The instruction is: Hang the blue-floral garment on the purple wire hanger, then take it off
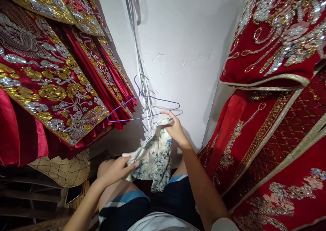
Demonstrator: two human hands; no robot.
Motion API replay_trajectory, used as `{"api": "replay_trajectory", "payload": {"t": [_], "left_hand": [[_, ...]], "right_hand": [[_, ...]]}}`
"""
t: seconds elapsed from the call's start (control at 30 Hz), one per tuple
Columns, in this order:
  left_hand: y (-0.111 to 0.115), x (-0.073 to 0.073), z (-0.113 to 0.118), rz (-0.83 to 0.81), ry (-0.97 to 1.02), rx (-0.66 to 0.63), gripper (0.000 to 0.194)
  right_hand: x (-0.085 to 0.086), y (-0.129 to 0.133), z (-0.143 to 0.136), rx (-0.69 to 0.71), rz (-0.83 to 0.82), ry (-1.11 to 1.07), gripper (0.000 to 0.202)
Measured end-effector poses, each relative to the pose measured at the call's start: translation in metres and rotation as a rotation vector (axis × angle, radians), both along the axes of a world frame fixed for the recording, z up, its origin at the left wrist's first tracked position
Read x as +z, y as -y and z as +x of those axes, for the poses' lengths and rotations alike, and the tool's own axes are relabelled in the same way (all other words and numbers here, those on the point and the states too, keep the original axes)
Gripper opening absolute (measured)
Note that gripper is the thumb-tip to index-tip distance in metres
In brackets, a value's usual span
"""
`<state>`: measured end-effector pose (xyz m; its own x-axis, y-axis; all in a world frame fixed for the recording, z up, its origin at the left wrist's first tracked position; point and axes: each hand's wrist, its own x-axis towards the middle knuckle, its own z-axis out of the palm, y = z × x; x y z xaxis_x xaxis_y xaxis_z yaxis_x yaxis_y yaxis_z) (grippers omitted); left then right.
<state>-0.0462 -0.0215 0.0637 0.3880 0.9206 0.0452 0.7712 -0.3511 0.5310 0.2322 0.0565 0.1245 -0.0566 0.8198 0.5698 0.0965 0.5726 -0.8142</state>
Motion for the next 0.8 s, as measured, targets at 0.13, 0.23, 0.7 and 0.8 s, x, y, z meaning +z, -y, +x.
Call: {"api": "replay_trajectory", "payload": {"t": [0.13,0.23,0.7,0.8], "left_hand": [[-0.011,0.037,-0.031,0.128,-0.267,0.062,0.054],[-0.019,0.056,-0.043,0.182,-0.376,0.097,0.059],[-0.05,0.09,-0.056,0.452,-0.34,0.181,0.055],[-0.057,0.088,-0.05,0.357,-0.31,0.191,0.055]], "right_hand": [[-0.006,-0.043,-0.024,0.057,-0.062,0.13,0.043],[-0.013,-0.064,-0.035,0.066,-0.089,0.217,0.025],[-0.008,-0.028,-0.005,-0.03,0.013,0.194,0.025],[-0.008,-0.024,-0.006,-0.076,0.013,0.202,0.022]]}}
